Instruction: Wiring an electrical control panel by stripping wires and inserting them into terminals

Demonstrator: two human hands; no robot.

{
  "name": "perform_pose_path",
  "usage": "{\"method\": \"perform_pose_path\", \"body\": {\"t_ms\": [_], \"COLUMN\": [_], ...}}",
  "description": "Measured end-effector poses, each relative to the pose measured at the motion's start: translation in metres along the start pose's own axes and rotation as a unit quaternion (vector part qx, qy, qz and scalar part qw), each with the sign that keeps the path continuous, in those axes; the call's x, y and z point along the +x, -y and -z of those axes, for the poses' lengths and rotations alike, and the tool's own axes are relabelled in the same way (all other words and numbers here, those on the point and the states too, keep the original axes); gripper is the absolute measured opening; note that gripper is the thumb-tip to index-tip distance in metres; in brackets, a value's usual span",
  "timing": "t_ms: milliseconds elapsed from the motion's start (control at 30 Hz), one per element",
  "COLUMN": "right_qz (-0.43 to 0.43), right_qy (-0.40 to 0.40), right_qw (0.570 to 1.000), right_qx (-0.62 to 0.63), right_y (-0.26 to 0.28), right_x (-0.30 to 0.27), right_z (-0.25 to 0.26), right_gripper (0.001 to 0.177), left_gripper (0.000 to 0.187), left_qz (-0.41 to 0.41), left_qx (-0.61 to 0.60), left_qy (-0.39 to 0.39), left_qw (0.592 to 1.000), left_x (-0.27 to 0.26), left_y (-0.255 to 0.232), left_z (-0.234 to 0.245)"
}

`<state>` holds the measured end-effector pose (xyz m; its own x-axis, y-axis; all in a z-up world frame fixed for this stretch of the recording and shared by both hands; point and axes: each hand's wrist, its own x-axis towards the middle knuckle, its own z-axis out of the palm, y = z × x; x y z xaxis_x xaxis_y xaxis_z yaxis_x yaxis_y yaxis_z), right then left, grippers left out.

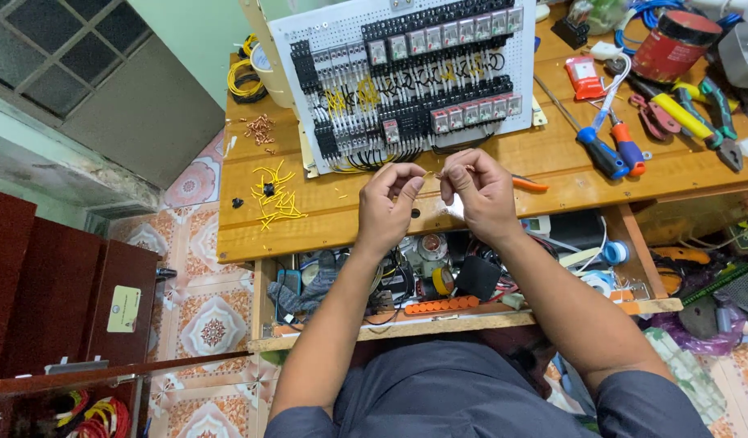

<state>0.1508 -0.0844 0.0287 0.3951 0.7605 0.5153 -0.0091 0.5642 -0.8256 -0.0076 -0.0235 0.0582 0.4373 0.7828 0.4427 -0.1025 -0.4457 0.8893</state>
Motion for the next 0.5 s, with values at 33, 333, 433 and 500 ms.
{"method": "perform_pose_path", "body": {"t_ms": [33,333,433,500], "right_qz": [-0.001,-0.007,-0.050,-0.089], "right_qy": [-0.002,-0.021,-0.026,-0.052], "right_qw": [1.000,0.999,0.998,0.994], "right_qx": [0.001,-0.031,-0.007,0.037], "right_y": [0.002,0.008,0.013,0.013], "right_x": [0.000,0.001,-0.003,-0.004], "right_z": [0.000,0.001,-0.009,-0.012], "right_gripper": [0.018,0.020,0.019,0.021], "left_gripper": [0.008,0.012,0.019,0.012], "left_qz": [0.001,-0.047,-0.052,-0.007], "left_qx": [0.001,-0.005,-0.089,-0.191], "left_qy": [0.002,0.067,0.058,0.024], "left_qw": [1.000,0.997,0.993,0.981], "left_x": [0.001,-0.003,-0.007,-0.011], "left_y": [0.004,0.006,0.011,0.013], "left_z": [-0.001,-0.012,-0.020,-0.024]}}
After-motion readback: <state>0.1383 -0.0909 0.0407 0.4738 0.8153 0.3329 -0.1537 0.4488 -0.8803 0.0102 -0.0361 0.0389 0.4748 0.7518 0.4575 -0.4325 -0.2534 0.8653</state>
